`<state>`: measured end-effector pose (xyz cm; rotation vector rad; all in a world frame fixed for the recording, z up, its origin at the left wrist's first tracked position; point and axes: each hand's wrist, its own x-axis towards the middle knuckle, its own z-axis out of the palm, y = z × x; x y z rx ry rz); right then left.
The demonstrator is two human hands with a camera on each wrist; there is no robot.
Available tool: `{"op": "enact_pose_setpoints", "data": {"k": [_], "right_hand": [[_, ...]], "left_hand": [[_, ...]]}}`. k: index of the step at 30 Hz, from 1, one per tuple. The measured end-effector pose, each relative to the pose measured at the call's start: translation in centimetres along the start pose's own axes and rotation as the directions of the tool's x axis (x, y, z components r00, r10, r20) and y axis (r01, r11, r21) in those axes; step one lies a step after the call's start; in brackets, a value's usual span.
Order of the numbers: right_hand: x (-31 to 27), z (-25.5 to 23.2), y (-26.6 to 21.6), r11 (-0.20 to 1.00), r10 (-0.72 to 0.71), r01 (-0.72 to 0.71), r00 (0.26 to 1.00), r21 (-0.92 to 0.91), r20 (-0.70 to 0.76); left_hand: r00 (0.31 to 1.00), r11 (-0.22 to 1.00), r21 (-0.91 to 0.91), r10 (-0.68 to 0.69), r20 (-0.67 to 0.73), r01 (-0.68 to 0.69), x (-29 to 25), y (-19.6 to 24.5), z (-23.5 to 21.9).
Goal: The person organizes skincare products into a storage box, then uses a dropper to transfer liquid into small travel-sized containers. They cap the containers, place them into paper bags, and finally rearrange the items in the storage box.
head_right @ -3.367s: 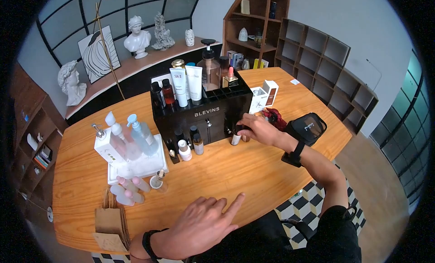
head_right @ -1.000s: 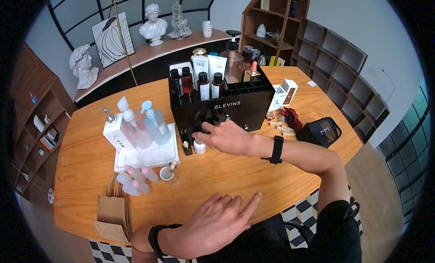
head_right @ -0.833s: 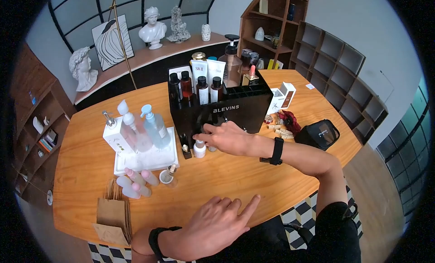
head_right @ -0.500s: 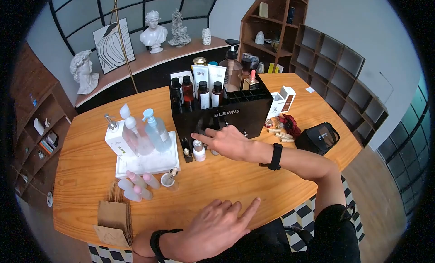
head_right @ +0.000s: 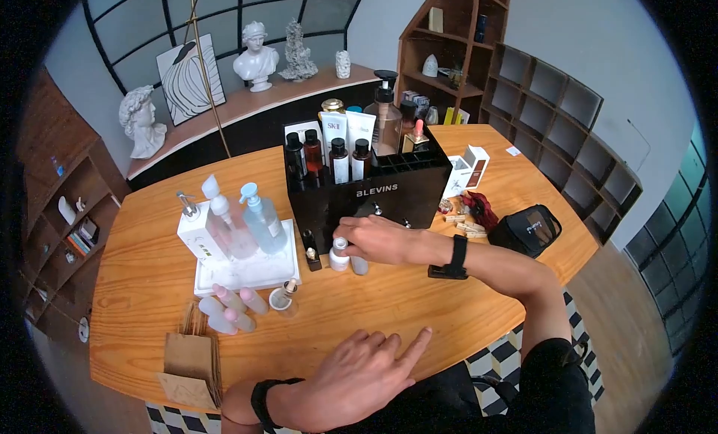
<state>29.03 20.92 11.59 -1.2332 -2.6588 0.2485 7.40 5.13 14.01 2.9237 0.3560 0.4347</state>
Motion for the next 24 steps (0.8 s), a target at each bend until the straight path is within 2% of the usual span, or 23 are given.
{"op": "enact_pose_setpoints", "data": {"k": [3,6,9,10,12,16,18,19,21,23,24], "right_hand": [[-0.7,-3.1,-2.0,0.997,-0.039,0.044,0.996,0.067,-0.08],[-0.7,-8.0,-5.0,0.993,-0.008,0.038,0.969,0.114,-0.246],[0.2,-12.2,-7.2,0.971,0.122,-0.032,0.92,0.236,-0.373],[0.8,-13.3,-7.2,0.976,0.115,-0.024,0.901,0.217,-0.418],[2.5,-14.9,-6.8,0.995,0.102,-0.081,0.864,0.063,-0.493],[6.1,-16.0,-6.1,0.984,0.127,-0.171,0.859,-0.045,-0.496],[7.8,-15.7,-4.7,0.961,0.185,-0.248,0.908,-0.124,-0.377],[8.6,-15.2,-3.8,0.952,0.163,-0.25,0.903,-0.177,-0.397],[9.8,-14.5,-2.7,0.947,0.189,-0.27,0.905,-0.172,-0.382],[10.4,-13.6,-1.8,0.942,0.218,-0.294,0.904,-0.165,-0.367],[10.6,-13.1,-1.4,0.943,0.184,-0.269,0.913,-0.195,-0.365]], "left_hand": [[1.0,1.0,-0.022,0.014,-0.017,-0.014,0.0,0.0,0.1],[1.0,1.0,-0.003,0.005,-0.028,-0.005,0.0,0.2,0.2],[1.0,1.0,-0.009,0.014,-0.011,-0.015,0.0,0.1,-0.2],[1.0,1.0,-0.021,0.014,0.004,-0.014,0.0,0.2,-0.2],[1.0,0.999,-0.032,0.012,0.018,-0.012,0.0,0.2,-0.2],[0.999,0.999,-0.05,0.011,0.031,-0.009,-0.1,0.2,-0.5],[1.0,0.998,-0.061,0.008,0.015,-0.007,-0.1,0.2,-0.6],[1.0,0.998,-0.054,0.008,0.004,-0.008,-0.1,0.1,-0.6],[1.0,0.999,-0.051,0.005,-0.008,-0.005,-0.1,0.1,-0.7],[0.999,0.998,-0.061,0.007,0.035,-0.005,-0.1,0.1,-0.9],[0.999,0.998,-0.063,0.005,0.035,-0.003,0.0,0.1,-0.8]]}}
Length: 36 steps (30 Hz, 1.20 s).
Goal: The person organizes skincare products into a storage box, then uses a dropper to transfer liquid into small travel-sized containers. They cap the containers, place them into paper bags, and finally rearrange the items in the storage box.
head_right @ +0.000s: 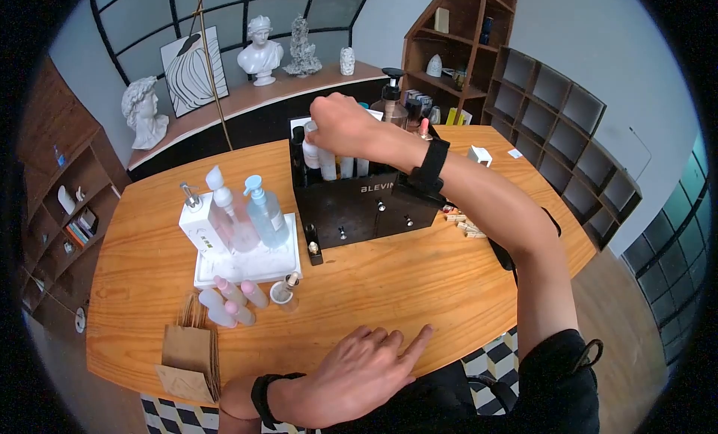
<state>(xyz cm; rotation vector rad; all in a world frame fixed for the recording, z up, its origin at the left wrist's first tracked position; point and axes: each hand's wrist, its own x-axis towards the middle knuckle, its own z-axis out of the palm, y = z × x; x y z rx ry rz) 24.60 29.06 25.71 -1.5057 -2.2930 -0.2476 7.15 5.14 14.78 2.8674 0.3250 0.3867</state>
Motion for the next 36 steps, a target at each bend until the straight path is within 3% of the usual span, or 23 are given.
{"op": "enact_pose_setpoints", "data": {"k": [5,12,18,20,22,25,26,28,31,36], "right_hand": [[-0.5,2.6,0.5,0.999,-0.015,0.016,0.999,-0.029,0.034],[-1.4,2.5,-0.1,0.997,-0.035,0.035,0.999,-0.074,0.008],[-2.7,0.9,-0.3,0.995,-0.096,0.091,0.964,-0.032,-0.247],[-3.3,0.1,-0.5,0.989,-0.123,0.144,0.907,0.021,-0.403],[-4.5,-0.8,-1.3,0.988,-0.13,0.151,0.899,0.019,-0.419],[-6.7,-0.3,-2.5,0.958,-0.187,0.248,0.923,0.147,-0.336],[-7.6,0.6,-2.7,0.942,-0.281,0.321,0.915,0.1,-0.289],[-9.2,2.7,-3.0,0.896,-0.44,0.442,0.896,0.032,-0.051],[-11.3,5.9,-3.8,0.88,-0.474,0.473,0.865,0.052,0.161],[-11.5,10.0,-3.6,0.897,-0.44,0.433,0.86,0.087,0.257]], "left_hand": [[1.0,1.0,0.025,0.005,0.012,-0.005,0.2,0.0,0.3],[1.0,1.0,0.015,0.006,-0.018,-0.006,0.1,-0.1,0.3],[1.0,1.0,0.006,-0.002,-0.026,0.002,0.2,-0.1,0.3],[1.0,0.999,0.036,0.001,-0.004,-0.001,0.2,0.0,0.8],[1.0,1.0,0.028,-0.005,-0.01,0.005,0.2,0.0,1.1],[1.0,0.999,0.029,-0.017,-0.024,0.018,0.4,0.0,1.6],[0.999,0.999,0.034,-0.024,-0.027,0.025,0.4,0.1,1.7],[0.999,0.999,0.041,-0.027,-0.03,0.028,0.4,0.2,1.7],[0.999,0.999,0.045,-0.022,-0.044,0.024,0.3,0.2,1.7],[0.997,0.998,0.057,-0.003,-0.08,0.008,0.3,0.0,1.9]]}}
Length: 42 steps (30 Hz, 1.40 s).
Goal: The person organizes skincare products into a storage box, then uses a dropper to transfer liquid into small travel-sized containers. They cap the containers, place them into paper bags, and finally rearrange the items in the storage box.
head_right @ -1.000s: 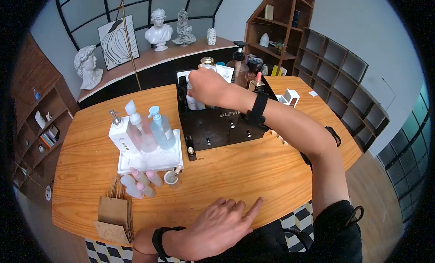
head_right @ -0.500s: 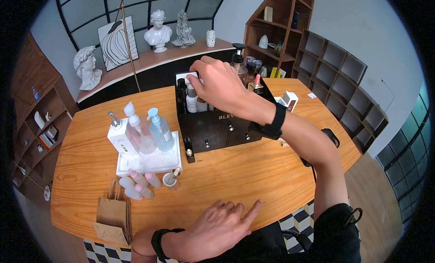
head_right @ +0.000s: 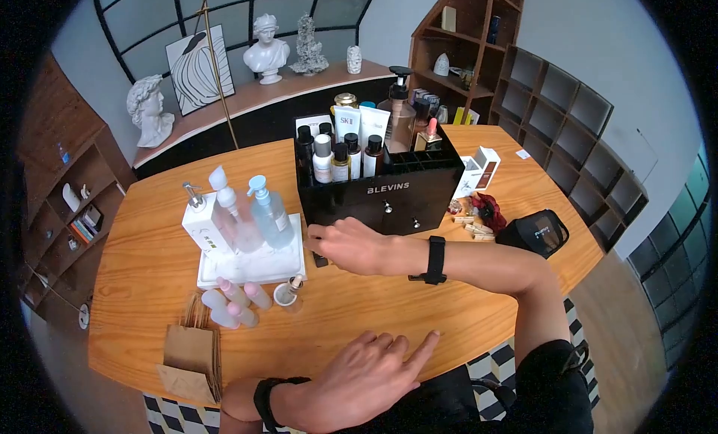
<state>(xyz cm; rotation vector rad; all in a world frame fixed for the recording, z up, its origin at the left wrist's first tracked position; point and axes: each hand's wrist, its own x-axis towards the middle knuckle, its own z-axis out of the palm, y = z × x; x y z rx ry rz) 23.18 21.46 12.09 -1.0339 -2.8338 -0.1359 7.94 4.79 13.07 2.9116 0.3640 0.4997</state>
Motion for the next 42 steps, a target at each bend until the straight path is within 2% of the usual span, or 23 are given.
{"op": "enact_pose_setpoints", "data": {"k": [7,17,20,22,23,26,29,32,35,37,38,41,42], "right_hand": [[0.3,1.7,0.5,0.996,0.03,-0.024,0.997,0.09,-0.065],[0.4,2.7,0.2,0.997,0.061,-0.058,0.997,0.057,-0.049],[0.3,2.6,0.2,0.986,0.072,-0.056,0.993,0.16,-0.095],[0.0,1.1,-0.4,0.956,0.108,-0.064,0.984,0.285,-0.142],[-0.1,0.1,-0.7,0.957,0.106,-0.062,0.984,0.283,-0.14],[-0.3,-4.4,-1.5,0.939,0.111,0.007,0.94,0.345,-0.323],[0.0,-8.8,-0.9,0.981,0.003,0.102,0.841,0.164,-0.54],[0.5,-11.7,0.3,0.998,-0.058,0.045,0.753,-0.036,-0.655],[1.6,-12.8,1.6,0.989,-0.088,-0.011,0.743,-0.144,-0.663],[2.4,-12.2,2.3,0.982,-0.052,-0.071,0.784,-0.174,-0.618],[2.9,-11.8,2.7,0.982,-0.053,-0.072,0.782,-0.174,-0.621],[4.2,-10.0,4.0,0.974,-0.053,-0.07,0.852,-0.214,-0.522],[4.5,-9.6,4.3,0.974,-0.053,-0.071,0.851,-0.215,-0.523]], "left_hand": [[1.0,1.0,0.002,0.004,0.009,-0.004,0.0,-0.1,-0.2],[1.0,1.0,0.021,0.013,0.016,-0.013,-0.1,0.1,-0.5],[1.0,1.0,0.025,0.009,-0.005,-0.009,-0.1,0.1,-0.5],[1.0,1.0,0.025,0.012,-0.007,-0.012,-0.2,0.1,-0.7],[1.0,1.0,0.028,0.014,-0.008,-0.014,-0.2,0.1,-0.7],[1.0,0.999,0.029,-0.017,-0.026,0.018,-0.2,0.4,-0.3],[1.0,1.0,0.02,-0.013,0.018,0.012,0.0,0.5,-0.3],[0.999,1.0,0.017,-0.01,0.046,0.009,0.0,0.5,-0.2],[1.0,1.0,-0.015,0.006,0.012,-0.006,-0.2,0.2,-1.0],[1.0,1.0,-0.02,0.01,0.002,-0.01,-0.2,0.2,-1.0],[1.0,0.999,-0.03,0.012,-0.006,-0.013,-0.3,0.1,-1.0],[1.0,0.999,-0.051,0.008,0.012,-0.007,-0.2,0.0,-1.0],[1.0,0.999,-0.05,0.008,0.013,-0.008,-0.2,0.0,-1.1]]}}
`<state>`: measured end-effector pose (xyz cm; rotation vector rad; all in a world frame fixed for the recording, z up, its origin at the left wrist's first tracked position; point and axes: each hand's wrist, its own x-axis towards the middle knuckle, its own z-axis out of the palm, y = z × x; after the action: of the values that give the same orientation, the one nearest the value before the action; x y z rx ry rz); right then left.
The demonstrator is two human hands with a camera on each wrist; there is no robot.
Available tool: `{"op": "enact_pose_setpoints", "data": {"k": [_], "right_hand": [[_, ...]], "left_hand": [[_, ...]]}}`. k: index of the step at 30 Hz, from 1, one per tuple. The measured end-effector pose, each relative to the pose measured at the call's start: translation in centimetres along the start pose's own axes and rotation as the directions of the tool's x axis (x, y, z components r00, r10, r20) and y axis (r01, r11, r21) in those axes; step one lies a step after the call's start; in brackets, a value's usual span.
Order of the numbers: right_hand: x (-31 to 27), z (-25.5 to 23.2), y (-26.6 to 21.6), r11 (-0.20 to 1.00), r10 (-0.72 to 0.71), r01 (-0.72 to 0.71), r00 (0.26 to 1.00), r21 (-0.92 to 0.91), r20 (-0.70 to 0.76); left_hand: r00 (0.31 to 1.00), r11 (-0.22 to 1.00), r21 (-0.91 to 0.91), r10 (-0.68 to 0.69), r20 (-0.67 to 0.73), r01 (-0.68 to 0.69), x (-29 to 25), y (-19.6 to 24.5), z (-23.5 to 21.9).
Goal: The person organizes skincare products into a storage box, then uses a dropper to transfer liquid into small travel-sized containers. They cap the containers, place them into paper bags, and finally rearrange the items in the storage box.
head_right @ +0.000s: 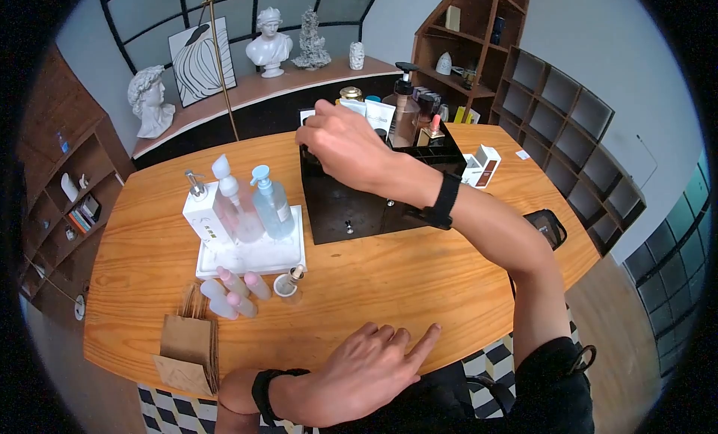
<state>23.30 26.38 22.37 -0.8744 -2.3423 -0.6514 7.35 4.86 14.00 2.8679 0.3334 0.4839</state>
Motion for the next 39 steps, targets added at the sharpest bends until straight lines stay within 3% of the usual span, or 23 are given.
{"op": "enact_pose_setpoints", "data": {"k": [3,7,9,10,12,13,16,17,18,19,21,22,24,26,27,29,31,32,34,36,38,39], "right_hand": [[0.0,1.4,0.0,1.0,-0.028,0.027,0.995,0.01,0.097],[-0.4,1.5,-0.2,1.0,-0.013,0.012,0.993,0.009,0.118],[-0.9,0.7,-0.4,0.998,0.01,-0.008,1.0,0.07,-0.026],[-1.2,0.0,-0.8,0.998,0.008,-0.007,1.0,0.07,-0.026],[-2.3,-1.5,-2.0,0.977,0.174,-0.141,0.959,0.157,-0.223],[-3.5,-1.6,-2.5,0.965,0.212,-0.161,0.945,0.207,-0.25],[-7.8,-0.7,-6.5,0.816,0.358,-0.284,0.932,0.504,-0.054],[-9.4,-0.2,-7.7,0.783,0.253,-0.256,0.964,0.567,0.086],[-10.6,0.3,-9.0,0.823,0.109,-0.233,0.96,0.519,0.259],[-11.6,0.9,-10.2,0.857,-0.029,-0.196,0.905,0.476,0.425],[-13.0,2.5,-11.7,0.727,-0.151,-0.25,0.851,0.64,0.504],[-12.8,3.0,-11.9,0.727,-0.158,-0.239,0.855,0.644,0.495],[-11.8,3.0,-12.5,0.78,-0.116,-0.391,0.678,0.489,0.726],[-9.4,0.1,-12.7,0.799,-0.099,-0.364,0.706,0.479,0.701],[-8.8,-0.4,-12.7,0.787,-0.093,-0.38,0.706,0.486,0.703],[-8.3,-0.9,-12.5,0.78,-0.106,-0.376,0.708,0.5,0.699],[-9.0,-0.9,-12.7,0.857,-0.128,-0.337,0.593,0.389,0.795],[-10.9,-0.6,-12.8,0.856,-0.149,-0.324,0.59,0.402,0.793],[-14.4,-0.3,-12.8,0.468,-0.218,-0.326,0.858,0.822,0.464],[-15.9,1.2,-12.1,0.45,-0.232,-0.323,0.858,0.833,0.458],[-16.9,1.6,-12.6,0.434,-0.236,-0.333,0.855,0.837,0.462],[-17.4,1.6,-12.8,0.425,-0.239,-0.339,0.852,0.839,0.465]], "left_hand": [[1.0,1.0,0.005,-0.009,0.012,0.009,0.0,-0.1,-0.2],[1.0,1.0,-0.01,-0.013,0.001,0.013,0.1,-0.2,-0.2],[1.0,1.0,-0.009,-0.011,-0.012,0.011,0.1,-0.3,-0.2],[1.0,1.0,-0.005,-0.01,-0.003,0.01,0.1,-0.3,-0.2],[1.0,1.0,-0.001,-0.012,-0.004,0.012,0.2,-0.3,-0.2],[1.0,1.0,0.006,-0.016,0.008,0.016,0.2,-0.2,-0.2],[0.999,1.0,0.017,-0.012,0.047,0.011,0.5,-0.5,0.2],[0.997,1.0,0.018,-0.01,0.082,0.009,0.7,-0.7,0.3],[0.997,1.0,0.028,-0.006,0.078,0.003,0.9,-0.8,0.2],[0.996,1.0,0.01,-0.014,0.089,0.013,1.0,-0.9,0.1],[0.994,1.0,0.006,-0.029,0.102,0.029,1.3,-1.1,-0.1],[0.994,0.999,-0.038,-0.013,0.109,0.017,1.4,-1.2,-0.1],[0.994,0.997,-0.082,-0.003,0.108,0.012,1.7,-1.3,-0.1],[0.986,0.978,-0.134,0.151,-0.063,-0.159,2.3,-1.5,-0.5],[0.987,0.979,-0.133,0.144,-0.071,-0.152,2.4,-1.4,-0.7],[0.942,0.961,-0.115,0.214,-0.259,-0.25,2.7,-1.5,-1.3],[0.914,0.967,-0.022,0.232,-0.334,-0.254,3.0,-2.0,-1.7],[0.879,0.963,0.059,0.266,-0.395,-0.265,3.2,-2.3,-1.8],[0.885,0.971,0.044,0.233,-0.402,-0.235,3.4,-2.7,-2.3],[0.866,0.976,0.094,0.217,-0.451,-0.196,3.6,-3.2,-2.6],[0.895,0.988,0.026,0.147,-0.42,-0.15,4.0,-3.4,-2.0],[0.909,0.984,-0.106,0.091,-0.407,-0.146,4.0,-3.3,-1.8]]}}
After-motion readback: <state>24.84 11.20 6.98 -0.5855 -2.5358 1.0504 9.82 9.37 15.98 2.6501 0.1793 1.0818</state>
